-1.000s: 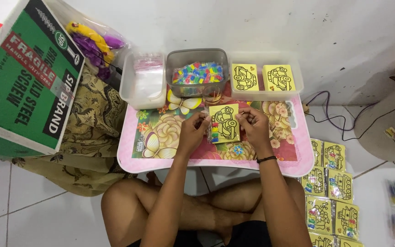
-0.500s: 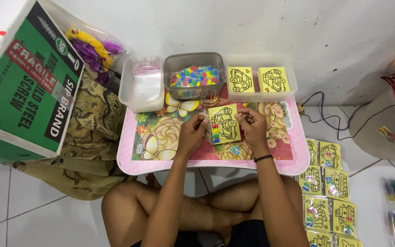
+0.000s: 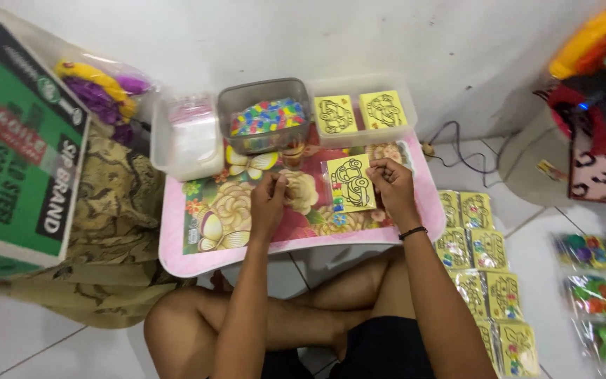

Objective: The person packages small toy cards by placing a yellow card into a clear plastic bag, adding a few small colorful blocks from a container, and then sealing the bag.

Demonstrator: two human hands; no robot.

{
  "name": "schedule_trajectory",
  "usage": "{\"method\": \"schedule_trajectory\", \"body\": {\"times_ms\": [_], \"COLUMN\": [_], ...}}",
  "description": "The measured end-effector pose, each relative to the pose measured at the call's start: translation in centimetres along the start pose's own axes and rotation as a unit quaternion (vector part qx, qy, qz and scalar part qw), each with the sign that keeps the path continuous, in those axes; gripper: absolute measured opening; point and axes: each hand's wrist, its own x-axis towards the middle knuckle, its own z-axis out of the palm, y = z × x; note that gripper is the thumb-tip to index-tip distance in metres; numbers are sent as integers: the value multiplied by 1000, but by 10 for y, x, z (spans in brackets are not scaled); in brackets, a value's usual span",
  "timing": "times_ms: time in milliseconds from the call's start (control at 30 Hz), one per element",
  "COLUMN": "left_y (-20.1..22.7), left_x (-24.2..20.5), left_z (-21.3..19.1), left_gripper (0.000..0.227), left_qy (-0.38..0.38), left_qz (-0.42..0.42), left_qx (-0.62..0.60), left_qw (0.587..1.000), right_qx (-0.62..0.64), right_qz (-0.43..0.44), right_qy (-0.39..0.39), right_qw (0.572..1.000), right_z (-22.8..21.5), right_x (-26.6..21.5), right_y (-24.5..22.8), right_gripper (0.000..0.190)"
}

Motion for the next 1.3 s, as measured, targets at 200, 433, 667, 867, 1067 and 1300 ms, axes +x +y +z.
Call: {"method": "schedule_trajectory", "body": {"times_ms": [200, 433, 667, 867, 1067, 1300], "left_y": [2, -8, -16, -23, -22, -25], "left_x": [-2, 0, 0, 0, -1, -3], "left_z": [1, 4, 3, 2, 3, 3], "left_gripper": [19, 17, 16, 17, 17, 18], "left_qy": [-9, -19, -38, -49, -60, -59], "left_qz": [4, 43, 51, 59, 69, 68], "left_qx": [10, -6, -1, 24, 55, 84], "left_qw": [1000, 999, 998, 997, 994, 992], "right_qx": [-45, -6, 14, -19, -63, -119], "right_qz": [9, 50, 92, 116, 124, 131], "right_qy": [3, 51, 184, 255, 283, 293], "right_qw": [999, 997, 979, 960, 949, 940], "right_z": [-50, -111, -193, -259, -302, -341], "right_x": [-11, -23, -50, -77, -109, -153], "right_y": [-10, -13, -26, -34, -38, -4], "right_gripper": [17, 16, 11, 13, 15, 16]}}
